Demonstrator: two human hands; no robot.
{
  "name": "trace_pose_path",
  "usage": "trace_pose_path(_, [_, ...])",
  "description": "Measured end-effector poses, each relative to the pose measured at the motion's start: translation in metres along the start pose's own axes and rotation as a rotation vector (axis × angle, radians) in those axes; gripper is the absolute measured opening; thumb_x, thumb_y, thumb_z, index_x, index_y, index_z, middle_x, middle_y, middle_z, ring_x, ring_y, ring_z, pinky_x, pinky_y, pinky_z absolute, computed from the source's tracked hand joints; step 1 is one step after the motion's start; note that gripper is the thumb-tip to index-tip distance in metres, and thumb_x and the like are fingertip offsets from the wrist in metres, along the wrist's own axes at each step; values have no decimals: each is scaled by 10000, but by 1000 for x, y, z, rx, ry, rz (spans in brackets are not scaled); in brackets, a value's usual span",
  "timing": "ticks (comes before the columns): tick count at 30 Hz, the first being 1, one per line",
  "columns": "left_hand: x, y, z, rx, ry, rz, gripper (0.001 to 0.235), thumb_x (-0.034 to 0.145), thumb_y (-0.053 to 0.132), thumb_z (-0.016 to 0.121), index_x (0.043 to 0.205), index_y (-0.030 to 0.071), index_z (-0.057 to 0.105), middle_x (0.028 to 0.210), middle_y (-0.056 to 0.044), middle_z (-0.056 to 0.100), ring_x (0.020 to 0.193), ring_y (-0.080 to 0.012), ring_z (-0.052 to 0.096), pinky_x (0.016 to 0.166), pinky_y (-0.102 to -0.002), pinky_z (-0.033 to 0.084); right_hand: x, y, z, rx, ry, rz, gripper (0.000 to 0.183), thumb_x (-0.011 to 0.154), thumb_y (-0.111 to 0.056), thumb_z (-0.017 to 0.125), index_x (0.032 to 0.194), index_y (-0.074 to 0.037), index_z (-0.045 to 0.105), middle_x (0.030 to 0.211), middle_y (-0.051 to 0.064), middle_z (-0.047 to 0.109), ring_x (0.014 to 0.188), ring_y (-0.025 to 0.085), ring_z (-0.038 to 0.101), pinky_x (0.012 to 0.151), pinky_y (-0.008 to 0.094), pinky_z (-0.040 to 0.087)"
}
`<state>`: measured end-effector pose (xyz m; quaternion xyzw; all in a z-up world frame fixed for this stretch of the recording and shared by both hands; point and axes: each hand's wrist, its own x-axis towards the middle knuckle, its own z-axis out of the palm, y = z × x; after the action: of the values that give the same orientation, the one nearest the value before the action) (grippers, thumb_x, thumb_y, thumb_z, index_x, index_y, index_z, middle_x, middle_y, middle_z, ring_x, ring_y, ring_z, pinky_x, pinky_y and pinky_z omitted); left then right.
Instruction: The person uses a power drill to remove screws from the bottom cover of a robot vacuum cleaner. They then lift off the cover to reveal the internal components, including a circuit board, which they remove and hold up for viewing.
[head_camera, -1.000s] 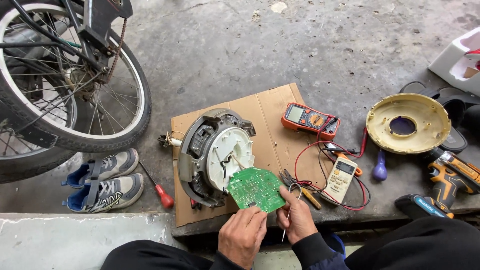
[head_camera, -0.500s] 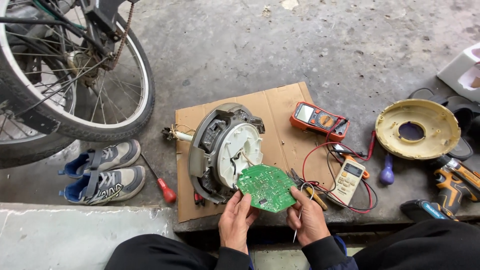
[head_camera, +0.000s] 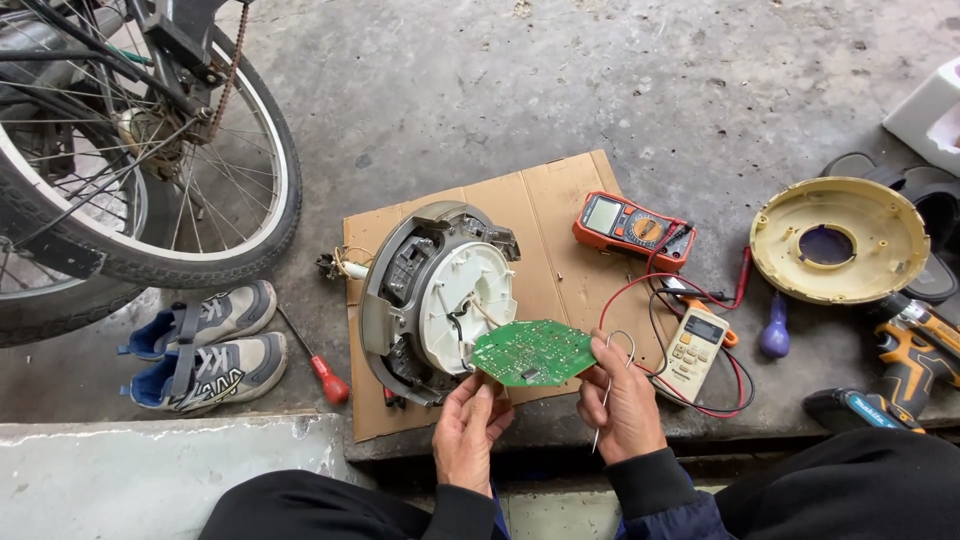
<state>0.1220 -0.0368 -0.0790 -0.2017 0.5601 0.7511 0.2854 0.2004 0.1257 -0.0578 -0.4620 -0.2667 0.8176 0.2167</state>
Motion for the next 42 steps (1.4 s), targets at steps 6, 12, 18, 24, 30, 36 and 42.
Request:
trace_pose_path(6, [18,-9,1,172,-28,223,595,970,187,733,1540,30,663,1441,-143,809,1237,-222,770,1062,-360,622,34,-7,-1,92,-52,59,209,1019,-314,749,965,-163,614,829,109,703,347,59,201,360,246,92])
trace_pose_path(12, [17,2,6,479,-6,359,432,1003,224,720,1419,110,754,1339,-49,857,1208,-147,809,1072,-298,676,85,-22,0,193,-256,212,213,1065,-379,710,991,-180,692,1015,234,822,320,40,186,312,207,167])
trace_pose_path(18, [16,30,-4,1125,58,1046,309,987,192,779,1282,208,688,1267,-49,793,949,-157,842,798,-330,739,80,-40,33,149,-267,209,227,1032,-322,660,1187,-159,626,1318,173,795,346,47,198,353,220,122])
trace_pose_path(24, [40,57,9,1514,-47,1562,495,896,176,917,1337,170,693,1421,-62,709,977,-200,807,758,-355,688,62,-25,29,42,-208,125,534,1003,-317,594,1484,-89,557,1425,175,764,415,82,204,423,238,157])
trace_pose_path(30, [72,67,14,1654,-129,1485,308,1044,500,705,1279,332,597,985,106,749,878,-139,803,726,-317,675,135,26,-21,-637,-22,-160,491,1009,-290,640,1448,-70,624,875,154,821,460,179,600,491,330,454])
trace_pose_path(36, [87,70,16,1520,-242,1474,211,1030,422,743,1222,372,673,1054,148,737,954,-106,794,817,-278,664,105,19,-16,-1142,140,-439,626,986,-435,553,1579,-243,611,1522,151,651,1377,393,656,1146,557,535])
trace_pose_path(42, [72,79,23,1412,-331,1390,215,991,248,803,1182,304,722,1085,123,754,870,-101,772,755,-292,644,35,50,29,-74,-86,210,829,927,-537,744,1540,0,591,1310,322,726,1087,400,772,952,464,627])
